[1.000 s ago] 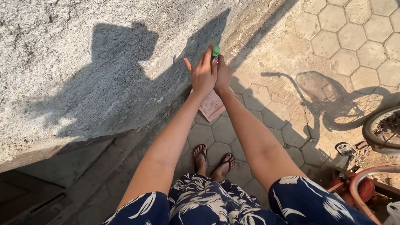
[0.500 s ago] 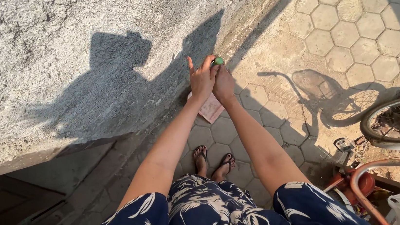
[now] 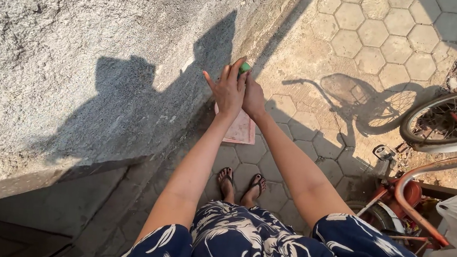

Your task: The person sweeps debris from a tiled floor into a dustpan using a small broom and a brush, then carries the dustpan through the house to a corner and sweeps cobwebs from the ceiling.

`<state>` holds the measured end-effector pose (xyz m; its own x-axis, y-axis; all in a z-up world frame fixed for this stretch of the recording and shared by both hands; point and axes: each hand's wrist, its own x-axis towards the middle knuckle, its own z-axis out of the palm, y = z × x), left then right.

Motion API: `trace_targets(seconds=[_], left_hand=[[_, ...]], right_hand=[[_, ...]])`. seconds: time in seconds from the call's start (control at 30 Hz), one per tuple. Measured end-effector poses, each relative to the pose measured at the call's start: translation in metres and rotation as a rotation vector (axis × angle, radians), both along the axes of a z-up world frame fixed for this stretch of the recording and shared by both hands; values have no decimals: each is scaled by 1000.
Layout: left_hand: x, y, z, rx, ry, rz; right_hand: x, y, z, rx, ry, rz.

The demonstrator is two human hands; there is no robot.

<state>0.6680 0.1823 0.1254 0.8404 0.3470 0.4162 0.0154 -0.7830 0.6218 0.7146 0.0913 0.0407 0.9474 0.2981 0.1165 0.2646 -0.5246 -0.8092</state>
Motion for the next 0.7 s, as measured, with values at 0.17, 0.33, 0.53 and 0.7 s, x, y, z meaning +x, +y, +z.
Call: trace_targets(seconds=[0.17,0.33,0.53,0.7], left_hand=[[-8,-19,17,11,-12,68],[-20,-41,25,-25,-128,107],[-49,-47,26,-118,-87,-36],[-81,-26,-2,-17,-8,-155]], right_hand=[[-29,-1,21,40,43,-52],[-56,-3,25,102,71,-104],[-74,-36,-8,187,185,-151],[-82,-64,-22,146,31,-157]])
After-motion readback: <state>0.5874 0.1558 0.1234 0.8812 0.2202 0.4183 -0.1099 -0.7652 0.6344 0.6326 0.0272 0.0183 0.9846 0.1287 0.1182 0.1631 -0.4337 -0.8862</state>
